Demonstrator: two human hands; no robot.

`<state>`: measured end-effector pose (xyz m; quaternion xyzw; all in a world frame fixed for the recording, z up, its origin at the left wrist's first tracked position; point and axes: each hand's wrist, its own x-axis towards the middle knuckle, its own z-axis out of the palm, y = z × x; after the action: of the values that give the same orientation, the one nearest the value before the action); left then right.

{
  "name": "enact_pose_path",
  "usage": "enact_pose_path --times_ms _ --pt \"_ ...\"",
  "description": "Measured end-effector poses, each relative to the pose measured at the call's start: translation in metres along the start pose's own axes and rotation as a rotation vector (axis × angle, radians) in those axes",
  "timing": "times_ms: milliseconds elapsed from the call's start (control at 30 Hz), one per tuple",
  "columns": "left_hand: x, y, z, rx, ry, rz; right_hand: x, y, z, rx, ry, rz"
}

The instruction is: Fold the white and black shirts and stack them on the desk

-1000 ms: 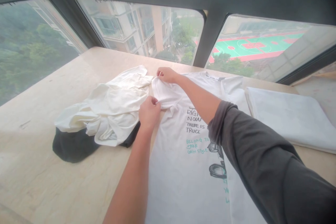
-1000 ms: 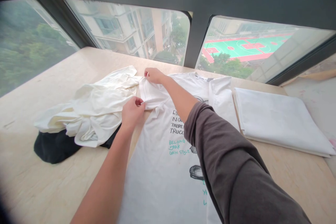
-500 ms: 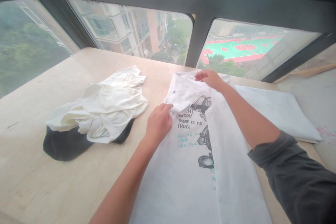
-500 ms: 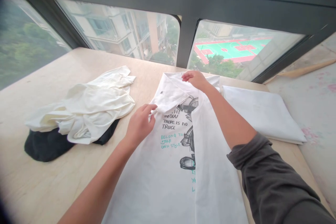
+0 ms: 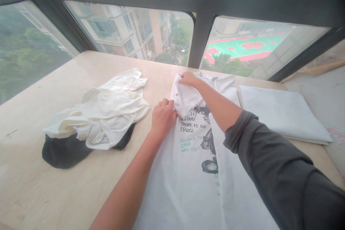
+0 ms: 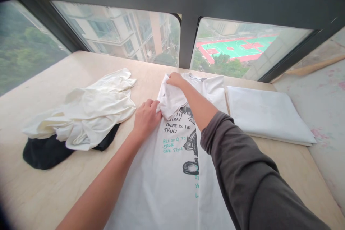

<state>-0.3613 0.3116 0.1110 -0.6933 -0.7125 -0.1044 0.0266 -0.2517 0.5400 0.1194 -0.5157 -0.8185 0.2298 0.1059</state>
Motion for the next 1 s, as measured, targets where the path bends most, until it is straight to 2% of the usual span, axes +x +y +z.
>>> enact_pose_path --times_ms 67,233,333,433,567,667,867,1000 --pt "0.0 -0.006 -0.001 -0.02 -0.004 -0.002 0.004 -0.003 0.001 -0.008 -0.003 0.009" --pt "-0.009 -0.027 -0.001 0.009 0.042 -0.173 0.007 -0.004 0.004 0.0 0.045 -0.002" --pt "-0.012 -0.034 0.0 0.035 0.016 -0.222 0.007 -0.006 0.01 0.001 0.05 -0.007" --pt "-0.012 -0.034 0.0 0.034 0.009 -0.177 0.008 -0.006 0.013 -0.001 0.039 0.005" --pt "-0.009 -0.032 -0.003 -0.044 0.043 0.014 0.005 0.002 0.01 -0.001 0.044 0.014" --pt "-0.006 -0.031 -0.003 -0.017 0.009 0.095 -0.005 0.012 0.008 -0.008 0.035 0.021" --pt "-0.009 -0.034 0.004 0.054 0.009 0.035 -0.04 0.026 0.002 -0.008 -0.053 -0.006" --pt "-0.011 -0.034 0.007 0.059 0.023 0.017 -0.065 0.032 -0.004 0.096 -0.054 0.004"
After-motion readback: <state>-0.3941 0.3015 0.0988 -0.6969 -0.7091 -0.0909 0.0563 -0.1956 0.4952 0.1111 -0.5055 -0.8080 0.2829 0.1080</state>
